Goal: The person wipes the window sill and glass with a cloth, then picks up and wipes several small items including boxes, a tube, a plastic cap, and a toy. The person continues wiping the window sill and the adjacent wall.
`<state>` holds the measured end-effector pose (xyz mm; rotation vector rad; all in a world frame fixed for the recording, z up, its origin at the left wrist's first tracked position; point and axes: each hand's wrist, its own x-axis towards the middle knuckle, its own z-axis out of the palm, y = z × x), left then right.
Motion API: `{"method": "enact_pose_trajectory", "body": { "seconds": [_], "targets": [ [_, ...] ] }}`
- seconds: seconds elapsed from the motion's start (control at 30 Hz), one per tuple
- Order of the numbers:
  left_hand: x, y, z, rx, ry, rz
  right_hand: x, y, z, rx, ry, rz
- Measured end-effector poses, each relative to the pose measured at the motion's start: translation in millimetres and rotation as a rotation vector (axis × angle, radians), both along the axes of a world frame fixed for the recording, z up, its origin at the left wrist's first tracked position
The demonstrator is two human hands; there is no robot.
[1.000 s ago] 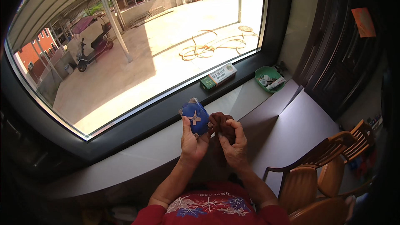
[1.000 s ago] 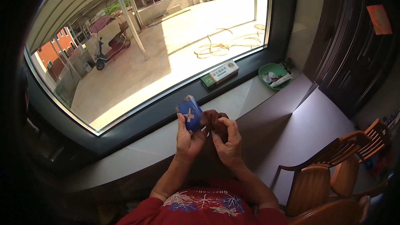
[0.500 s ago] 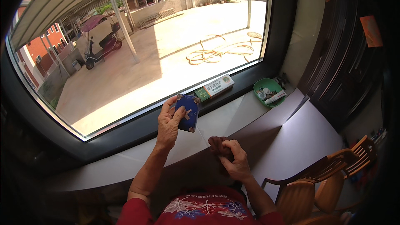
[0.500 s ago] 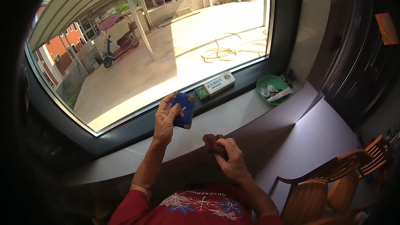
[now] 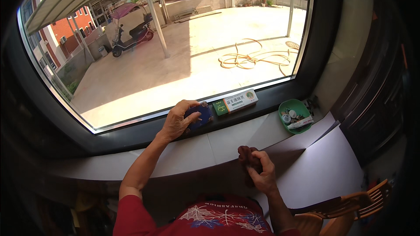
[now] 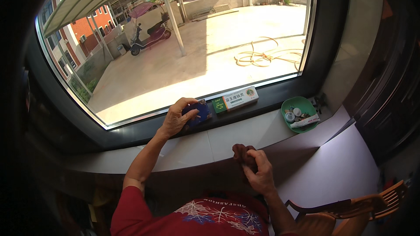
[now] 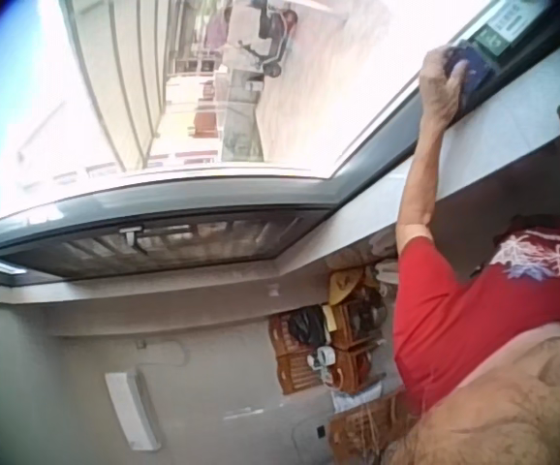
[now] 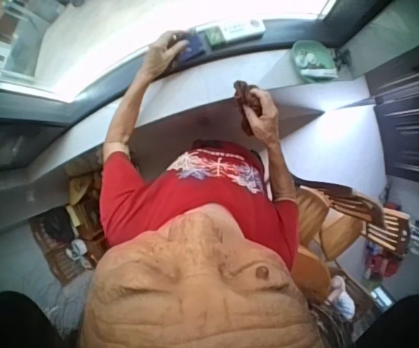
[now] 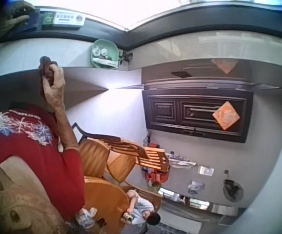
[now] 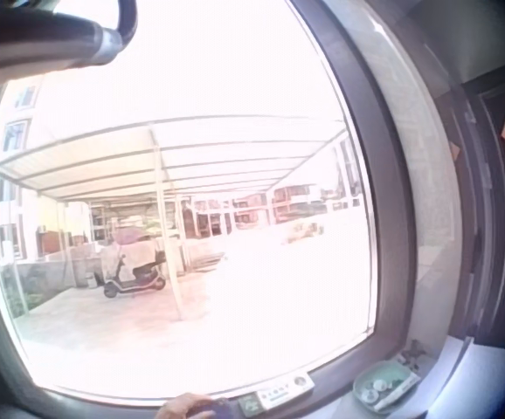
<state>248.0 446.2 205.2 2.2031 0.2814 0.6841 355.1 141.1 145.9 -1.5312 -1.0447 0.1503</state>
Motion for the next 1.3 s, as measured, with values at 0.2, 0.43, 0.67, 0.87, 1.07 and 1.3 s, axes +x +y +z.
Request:
{"method": "enact_pose_trajectory", "body": {
  "seconds": [0.2,0.43,0.67,0.87,1.07,1.3],
  "targets": [
    [14.6,-4.5,-12.9,0.739,-0.219,0.197,3.1,12.7,9.7,0.015,-0.209,-0.111],
    [13.5,-4.0,-17.1,0.823,-0.18,0.266,18.8,57.4,-7.4,-0.046,-0.612,-0.327],
    [5.7,-16.5,-9.8,0.812,-0.056,0.225,23.0,63.0,-16.6,-0.176,-0.763,-0.297],
    [3.4,-20.8,-11.8,0.905,-0.058,0.329,37.8,46.1,-21.6,-0.061,-0.866,-0.283],
    [32.3,-66.3,1.5,0.878,-0.19,0.213,54.4,2.5,-25.7,-0.07,-0.811,-0.262],
    [155.1,-168.0,-7.1,0.784,-0.303,-0.146,70.5,-61.9,-36.2,-0.36,-0.61,-0.174]
  ]
}}
